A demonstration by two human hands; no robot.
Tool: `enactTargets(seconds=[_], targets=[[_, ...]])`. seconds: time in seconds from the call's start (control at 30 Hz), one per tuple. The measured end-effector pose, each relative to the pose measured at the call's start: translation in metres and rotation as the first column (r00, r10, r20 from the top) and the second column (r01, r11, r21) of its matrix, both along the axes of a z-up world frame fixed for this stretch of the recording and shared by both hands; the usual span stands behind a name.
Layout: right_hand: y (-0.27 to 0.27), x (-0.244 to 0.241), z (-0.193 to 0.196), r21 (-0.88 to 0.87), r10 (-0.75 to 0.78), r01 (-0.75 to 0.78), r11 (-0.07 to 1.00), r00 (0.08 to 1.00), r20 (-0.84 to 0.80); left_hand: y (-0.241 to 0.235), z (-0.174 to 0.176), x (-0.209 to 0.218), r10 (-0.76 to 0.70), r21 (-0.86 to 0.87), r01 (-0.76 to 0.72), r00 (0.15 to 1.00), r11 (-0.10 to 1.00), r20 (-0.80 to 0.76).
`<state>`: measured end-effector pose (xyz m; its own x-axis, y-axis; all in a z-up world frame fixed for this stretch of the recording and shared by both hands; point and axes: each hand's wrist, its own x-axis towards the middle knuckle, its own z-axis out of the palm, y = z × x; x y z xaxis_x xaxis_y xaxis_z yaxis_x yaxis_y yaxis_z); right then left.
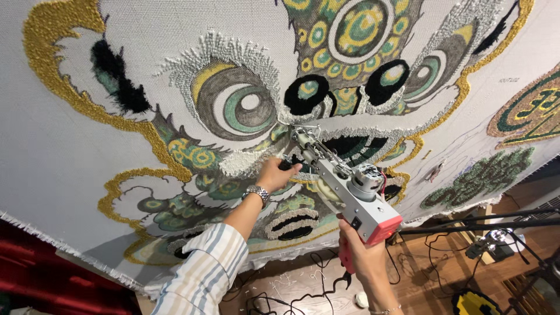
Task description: The person uses a handheld electric tufting gun to apply white yarn into a stretched canvas featuring a pre-printed design of a stylized lion head. The operator guides the tool along the contours of the design, creating a textured pile of yarn on the fabric surface.
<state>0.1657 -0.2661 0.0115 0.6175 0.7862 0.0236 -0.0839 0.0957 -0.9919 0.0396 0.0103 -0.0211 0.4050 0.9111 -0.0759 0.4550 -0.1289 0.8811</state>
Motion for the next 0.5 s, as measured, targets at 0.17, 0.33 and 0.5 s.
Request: enactTargets(seconds=[0.17, 0.33, 0.5], targets=[[-0.010, 0.019, 0.005, 0.084, 0.086, -0.076, 0.994, 0.989, -0.118, -0.007, -0.041, 0.042, -0.151, -0.005, 0.175, 0.863, 0.985, 0.483], [-0.039, 0.050, 0.017, 0.024, 0.083, -0.080, 0.997, 0.966, -0.244, -0.018, -0.071, 0.086, -0.250, -0.037, 0.355, 0.727, 0.934, 0.640], [-0.074, 0.071, 0.018, -0.001, 0.072, -0.076, 0.997, 0.956, -0.285, -0.043, -0.075, 0.100, -0.287, -0.058, 0.369, 0.803, 0.928, 0.522]])
